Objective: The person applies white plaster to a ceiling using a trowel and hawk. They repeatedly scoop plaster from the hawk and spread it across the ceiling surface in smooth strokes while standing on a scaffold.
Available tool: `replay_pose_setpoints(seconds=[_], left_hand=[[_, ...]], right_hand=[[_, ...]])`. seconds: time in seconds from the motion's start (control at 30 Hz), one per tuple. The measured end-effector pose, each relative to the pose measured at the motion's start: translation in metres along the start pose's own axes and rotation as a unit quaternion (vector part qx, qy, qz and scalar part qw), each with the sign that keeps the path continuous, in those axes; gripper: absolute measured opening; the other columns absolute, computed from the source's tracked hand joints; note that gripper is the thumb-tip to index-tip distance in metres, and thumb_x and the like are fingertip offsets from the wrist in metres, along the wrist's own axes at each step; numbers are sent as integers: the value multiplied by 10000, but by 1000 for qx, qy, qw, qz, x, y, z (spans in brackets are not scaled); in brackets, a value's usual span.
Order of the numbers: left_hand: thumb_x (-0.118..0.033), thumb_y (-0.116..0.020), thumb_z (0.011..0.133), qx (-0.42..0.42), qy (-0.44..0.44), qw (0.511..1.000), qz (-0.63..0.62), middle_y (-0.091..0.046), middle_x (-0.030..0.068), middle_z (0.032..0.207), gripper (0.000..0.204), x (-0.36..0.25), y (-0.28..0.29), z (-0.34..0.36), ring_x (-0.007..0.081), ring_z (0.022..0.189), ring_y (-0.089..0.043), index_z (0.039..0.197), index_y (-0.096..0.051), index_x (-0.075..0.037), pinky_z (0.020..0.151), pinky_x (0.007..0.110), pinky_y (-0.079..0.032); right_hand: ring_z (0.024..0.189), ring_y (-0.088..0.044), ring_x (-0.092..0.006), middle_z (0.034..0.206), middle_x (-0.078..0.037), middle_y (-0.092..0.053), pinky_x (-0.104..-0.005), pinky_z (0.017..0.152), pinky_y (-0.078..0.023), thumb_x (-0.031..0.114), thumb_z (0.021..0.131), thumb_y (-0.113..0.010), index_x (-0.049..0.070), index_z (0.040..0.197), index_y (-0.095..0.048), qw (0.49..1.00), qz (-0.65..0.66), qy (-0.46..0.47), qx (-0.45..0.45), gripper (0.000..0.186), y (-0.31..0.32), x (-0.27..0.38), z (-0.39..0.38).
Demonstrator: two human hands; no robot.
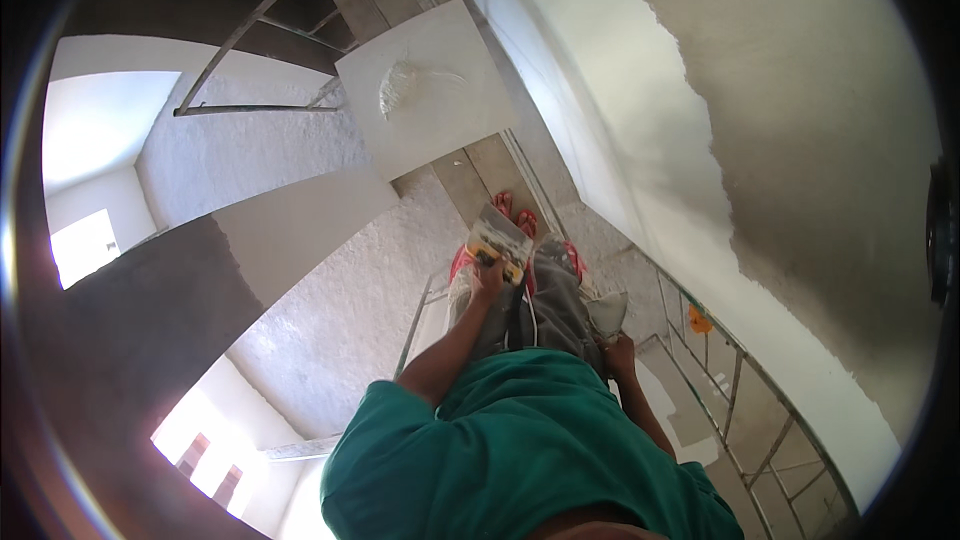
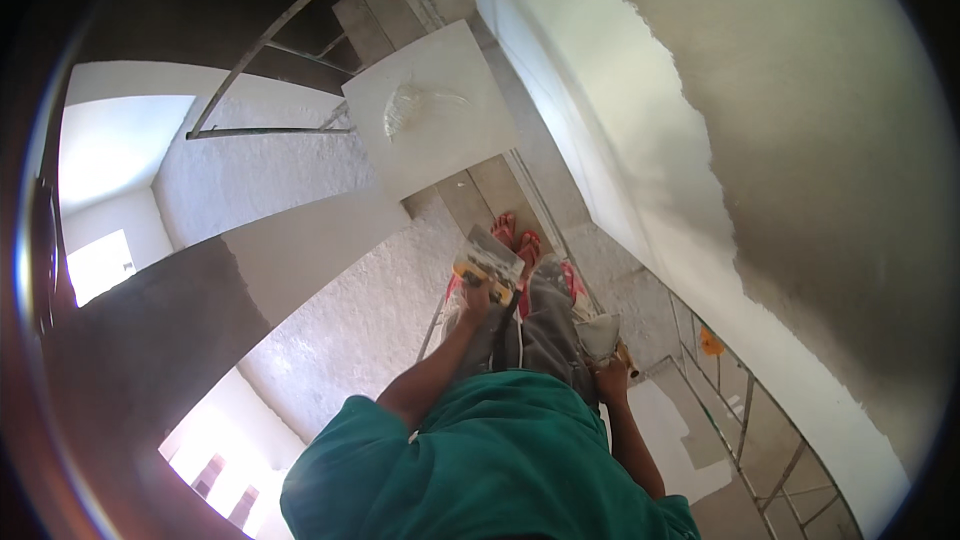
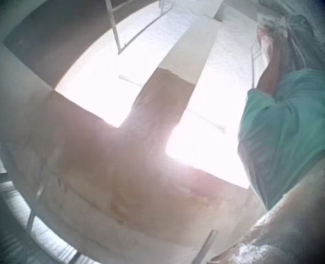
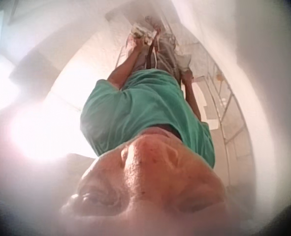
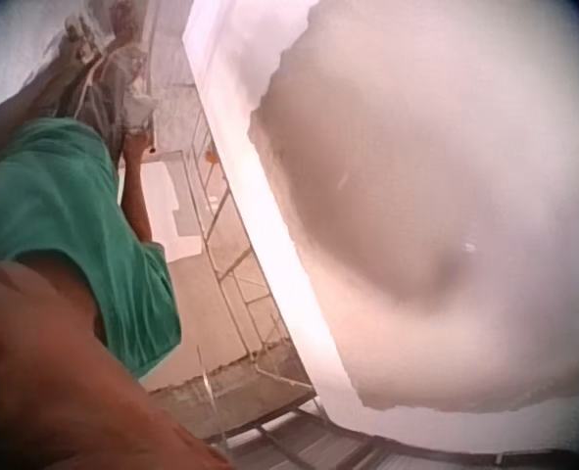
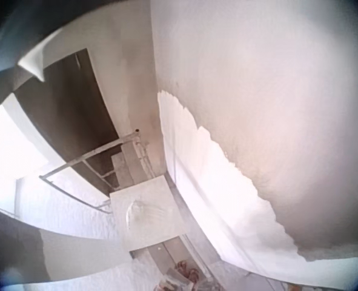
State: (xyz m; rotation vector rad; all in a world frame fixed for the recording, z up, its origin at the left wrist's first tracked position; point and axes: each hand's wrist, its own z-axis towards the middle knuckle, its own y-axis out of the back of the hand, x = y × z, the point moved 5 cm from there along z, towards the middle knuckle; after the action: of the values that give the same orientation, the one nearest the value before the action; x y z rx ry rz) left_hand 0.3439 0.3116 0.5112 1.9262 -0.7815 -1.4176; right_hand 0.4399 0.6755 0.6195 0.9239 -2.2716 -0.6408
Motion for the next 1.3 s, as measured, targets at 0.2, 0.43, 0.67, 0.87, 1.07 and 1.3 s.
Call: replay_pose_setpoints(seconds=[0.2,0.43,0.67,0.87,1.07,1.3], left_hand=[[-151,-607,861,-10,83,969,-231,-624,202,965,170,-50,67,-24,371,882,-598,991,-677,-65,783,440,-484],[-106,-645,791,-26,301,781,-547,-668,102,888,193,-55,83,18,195,792,-641,955,-646,-3,723,334,-504],[-70,-581,764,-157,192,932,-265,-589,160,710,103,176,58,215,317,642,-587,840,-570,-1,592,404,-455],[-2,-501,718,-135,249,959,-12,-637,258,1054,517,431,9,347,403,1022,-601,1226,-581,-44,877,441,-471],[-53,-491,728,-163,239,953,89,-646,260,995,466,532,-22,456,381,966,-630,1179,-604,-35,853,430,-486],[-80,-499,722,-84,254,962,55,-642,276,969,363,559,-71,506,413,922,-634,1045,-649,-13,789,483,-488]], right_hand=[[657,-610,-183,756,-102,-666,-349,606,-478,175,742,-753,-35,950,-649,976,187,-80,84,314,41,57,-31],[534,-549,-146,708,-65,-626,-307,488,-439,108,712,-739,-34,928,-631,934,272,-186,141,280,47,91,-48],[665,-655,-169,846,-114,-684,-287,558,-541,61,770,-701,-55,990,-635,930,264,-206,152,258,10,90,60],[560,-599,-127,717,-74,-653,-276,468,-476,-9,733,-599,-55,922,-627,990,133,22,31,197,-35,115,297],[604,-596,-108,688,-60,-654,-275,528,-462,53,750,-633,-33,885,-645,986,87,139,-12,161,-143,188,488],[565,-540,-78,686,-25,-634,-250,477,-432,84,754,-676,-10,906,-658,976,156,149,13,179,-211,196,555]])
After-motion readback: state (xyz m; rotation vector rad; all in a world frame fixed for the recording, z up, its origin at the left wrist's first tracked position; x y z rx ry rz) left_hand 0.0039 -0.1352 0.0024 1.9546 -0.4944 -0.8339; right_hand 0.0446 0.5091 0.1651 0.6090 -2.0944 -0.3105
